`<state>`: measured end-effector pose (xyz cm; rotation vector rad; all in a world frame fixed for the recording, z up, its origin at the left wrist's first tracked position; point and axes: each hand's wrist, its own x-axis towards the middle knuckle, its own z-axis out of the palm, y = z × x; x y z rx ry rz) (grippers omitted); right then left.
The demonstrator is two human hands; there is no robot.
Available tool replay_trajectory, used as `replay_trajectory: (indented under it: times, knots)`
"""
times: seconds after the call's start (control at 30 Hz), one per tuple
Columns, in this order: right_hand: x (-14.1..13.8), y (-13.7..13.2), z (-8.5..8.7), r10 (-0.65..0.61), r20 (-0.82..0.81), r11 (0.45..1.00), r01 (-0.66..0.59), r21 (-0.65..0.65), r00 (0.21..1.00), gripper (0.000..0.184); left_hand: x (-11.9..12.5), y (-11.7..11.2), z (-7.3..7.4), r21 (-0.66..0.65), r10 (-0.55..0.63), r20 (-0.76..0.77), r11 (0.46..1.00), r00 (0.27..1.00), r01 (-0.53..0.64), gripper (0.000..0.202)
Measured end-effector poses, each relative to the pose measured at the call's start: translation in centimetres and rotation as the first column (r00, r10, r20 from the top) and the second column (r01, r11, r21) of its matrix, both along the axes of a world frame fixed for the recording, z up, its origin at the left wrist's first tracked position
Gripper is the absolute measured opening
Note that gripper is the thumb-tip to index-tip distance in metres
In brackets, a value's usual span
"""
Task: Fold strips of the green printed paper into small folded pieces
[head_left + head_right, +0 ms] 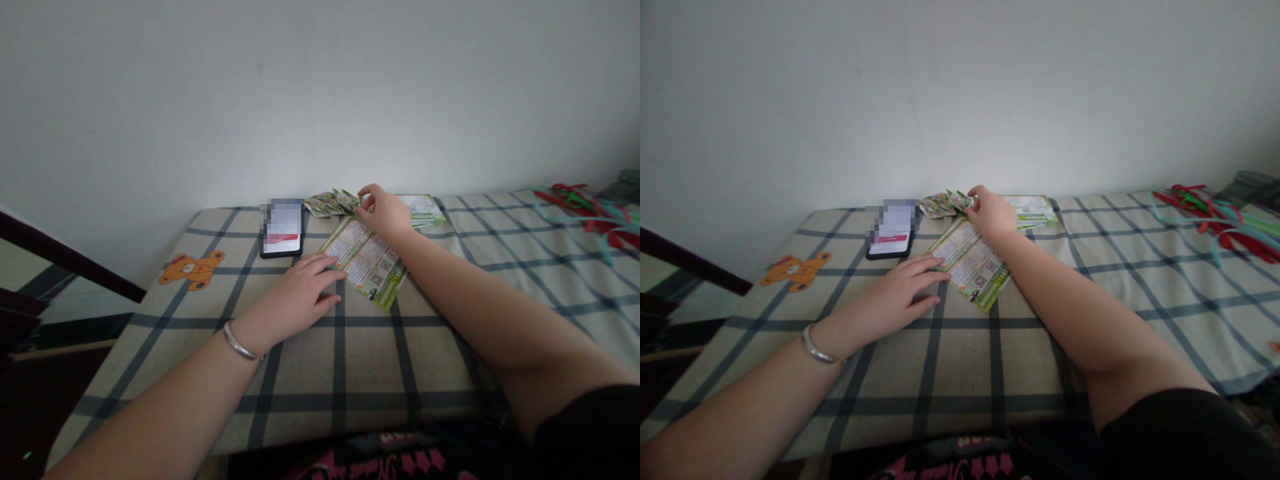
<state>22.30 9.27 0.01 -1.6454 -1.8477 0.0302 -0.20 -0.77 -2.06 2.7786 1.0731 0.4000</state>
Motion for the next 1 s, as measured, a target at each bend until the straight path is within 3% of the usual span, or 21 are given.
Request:
replay_trajectory:
  times: [0.13, 0.33, 0.47, 0.53, 0.6, 0.7, 0.8, 1.0]
  knots:
    - [0.2, -2.0, -0.1, 0.131, -0.056, 0.991, -0.132, -0.025, 0.99, 0.022, 0.0, -0.1, 0.0, -0.005, 0.015, 0.008, 1.0, 1.0, -0.015, 0.038]
    - [1.3, -5.6, -0.3, 0.305, -0.05, 0.932, -0.309, -0.191, 0.951, 0.016, -0.1, -0.1, -0.3, 0.024, 0.033, 0.027, 0.999, 0.999, -0.034, 0.041]
    - [2.5, -7.7, -0.1, 0.522, 0.056, 0.836, -0.497, -0.233, 0.851, 0.029, -0.2, -0.1, -0.3, 0.038, 0.034, 0.023, 0.999, 0.999, -0.035, 0.043]
    - [3.1, -8.6, 0.0, 0.606, 0.12, 0.785, -0.565, -0.254, 0.787, 0.045, -0.2, -0.2, -0.3, 0.041, 0.036, 0.005, 0.999, 0.999, -0.037, 0.044]
    - [3.6, -9.4, 0.0, 0.631, 0.161, 0.765, -0.573, -0.295, 0.759, 0.065, -0.1, -0.3, -0.2, 0.046, 0.047, -0.011, 0.998, 0.999, -0.046, 0.045]
    - [4.3, -9.9, -0.1, 0.67, 0.146, 0.716, -0.582, -0.386, 0.727, 0.076, 0.1, -0.5, 0.3, 0.039, 0.065, -0.028, 0.997, 0.997, -0.064, 0.047]
    - [4.8, -9.8, -0.2, 0.704, 0.143, 0.678, -0.598, -0.427, 0.696, 0.076, 0.2, -0.6, 0.7, 0.016, 0.085, -0.046, 0.996, 0.995, -0.084, 0.047]
    - [4.9, -9.8, -0.1, 0.734, 0.185, 0.66, -0.622, -0.422, 0.654, 0.07, 0.2, -0.6, 0.7, 0.023, 0.1, -0.069, 0.995, 0.993, -0.098, 0.047]
